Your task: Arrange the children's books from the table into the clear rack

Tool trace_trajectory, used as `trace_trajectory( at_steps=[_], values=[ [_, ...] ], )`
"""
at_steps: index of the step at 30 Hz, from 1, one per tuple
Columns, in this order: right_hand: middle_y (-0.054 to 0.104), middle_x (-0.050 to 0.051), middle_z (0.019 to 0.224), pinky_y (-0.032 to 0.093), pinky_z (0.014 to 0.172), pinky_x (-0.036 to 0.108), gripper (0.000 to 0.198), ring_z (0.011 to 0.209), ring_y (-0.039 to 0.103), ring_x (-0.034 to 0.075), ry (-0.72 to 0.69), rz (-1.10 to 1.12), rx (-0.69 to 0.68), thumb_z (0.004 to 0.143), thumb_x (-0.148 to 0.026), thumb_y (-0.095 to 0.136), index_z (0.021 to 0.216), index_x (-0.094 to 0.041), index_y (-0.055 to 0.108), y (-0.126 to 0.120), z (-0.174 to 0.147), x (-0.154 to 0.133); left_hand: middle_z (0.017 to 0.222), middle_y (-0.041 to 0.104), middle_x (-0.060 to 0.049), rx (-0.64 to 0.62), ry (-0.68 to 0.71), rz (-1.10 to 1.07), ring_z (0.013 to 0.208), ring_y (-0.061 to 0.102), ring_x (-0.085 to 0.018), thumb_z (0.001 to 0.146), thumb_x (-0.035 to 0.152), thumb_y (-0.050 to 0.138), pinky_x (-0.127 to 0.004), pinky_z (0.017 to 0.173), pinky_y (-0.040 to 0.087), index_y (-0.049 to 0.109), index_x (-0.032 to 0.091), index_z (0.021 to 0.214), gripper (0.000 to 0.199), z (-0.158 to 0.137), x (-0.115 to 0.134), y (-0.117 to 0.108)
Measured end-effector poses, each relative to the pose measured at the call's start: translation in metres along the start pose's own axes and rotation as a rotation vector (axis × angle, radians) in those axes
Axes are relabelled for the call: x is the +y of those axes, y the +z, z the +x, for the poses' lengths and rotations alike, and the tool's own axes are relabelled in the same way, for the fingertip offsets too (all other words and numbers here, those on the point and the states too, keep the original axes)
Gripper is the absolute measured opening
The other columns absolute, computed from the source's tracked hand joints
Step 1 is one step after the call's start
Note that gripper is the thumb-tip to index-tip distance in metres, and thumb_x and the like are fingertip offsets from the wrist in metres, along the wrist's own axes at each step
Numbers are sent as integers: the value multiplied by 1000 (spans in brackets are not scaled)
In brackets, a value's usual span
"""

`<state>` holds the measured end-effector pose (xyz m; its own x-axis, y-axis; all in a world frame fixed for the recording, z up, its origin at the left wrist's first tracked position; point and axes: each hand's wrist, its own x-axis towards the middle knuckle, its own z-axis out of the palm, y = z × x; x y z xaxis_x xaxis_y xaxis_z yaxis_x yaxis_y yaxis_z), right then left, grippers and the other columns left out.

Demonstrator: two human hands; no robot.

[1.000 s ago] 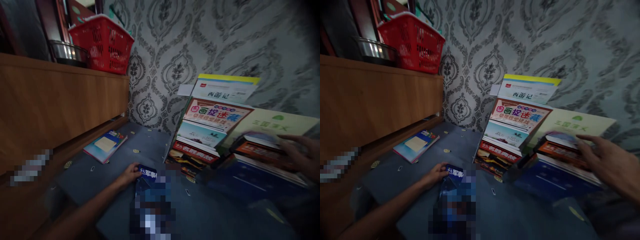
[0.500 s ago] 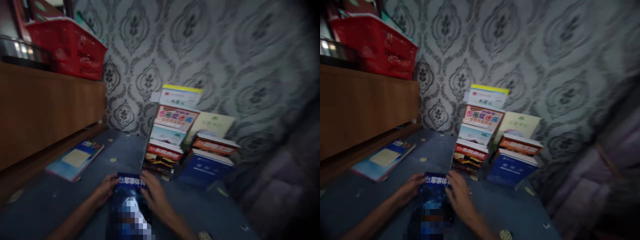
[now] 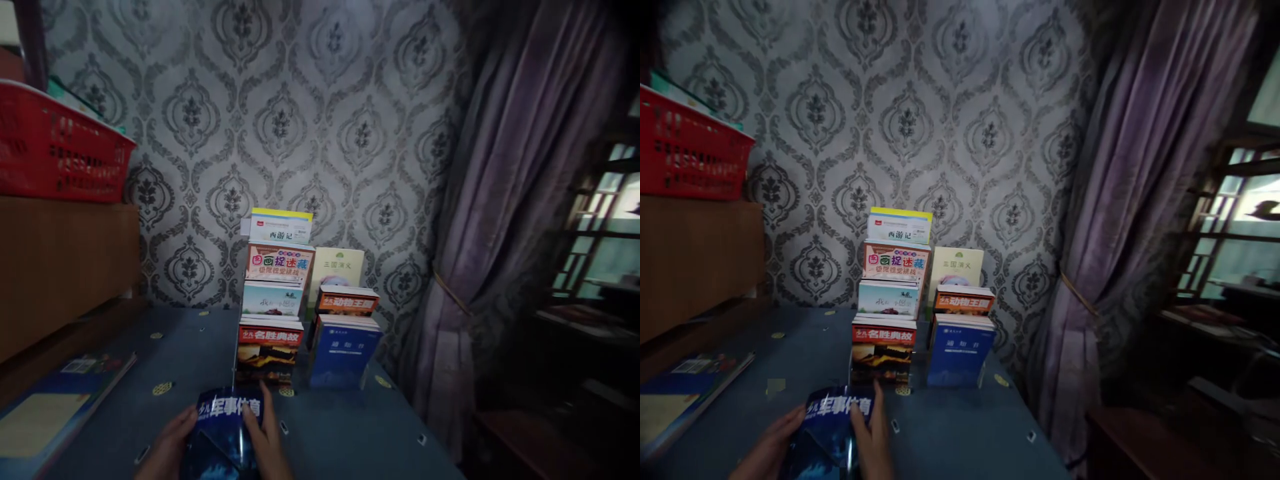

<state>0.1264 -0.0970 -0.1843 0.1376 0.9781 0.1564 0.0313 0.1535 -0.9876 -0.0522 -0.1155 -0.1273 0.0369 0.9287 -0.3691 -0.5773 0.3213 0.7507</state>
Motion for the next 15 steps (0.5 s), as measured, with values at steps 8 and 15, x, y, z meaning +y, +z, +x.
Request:
trace_trajectory(
  at_steps=[8, 15],
  values=[
    [76, 8, 93, 56, 83, 37, 71, 94, 72, 27, 402, 512, -60, 57, -73, 76, 100, -17, 68, -11, -23, -41, 84, 76, -7, 40, 29, 0, 92, 72, -28, 66, 22, 77, -36, 83, 57, 70, 15, 85, 22, -13, -9, 33],
    [74, 6, 78, 57, 78, 37, 66, 85, 73, 27, 428, 544, 21, 50, -68, 83, 89, -17, 68, -27, -29, -46, 106, 69, -8, 160, 692, 654, 110, 61, -30, 72, 33, 73, -37, 101, 44, 63, 20, 105, 37, -11, 35, 47]
  ],
)
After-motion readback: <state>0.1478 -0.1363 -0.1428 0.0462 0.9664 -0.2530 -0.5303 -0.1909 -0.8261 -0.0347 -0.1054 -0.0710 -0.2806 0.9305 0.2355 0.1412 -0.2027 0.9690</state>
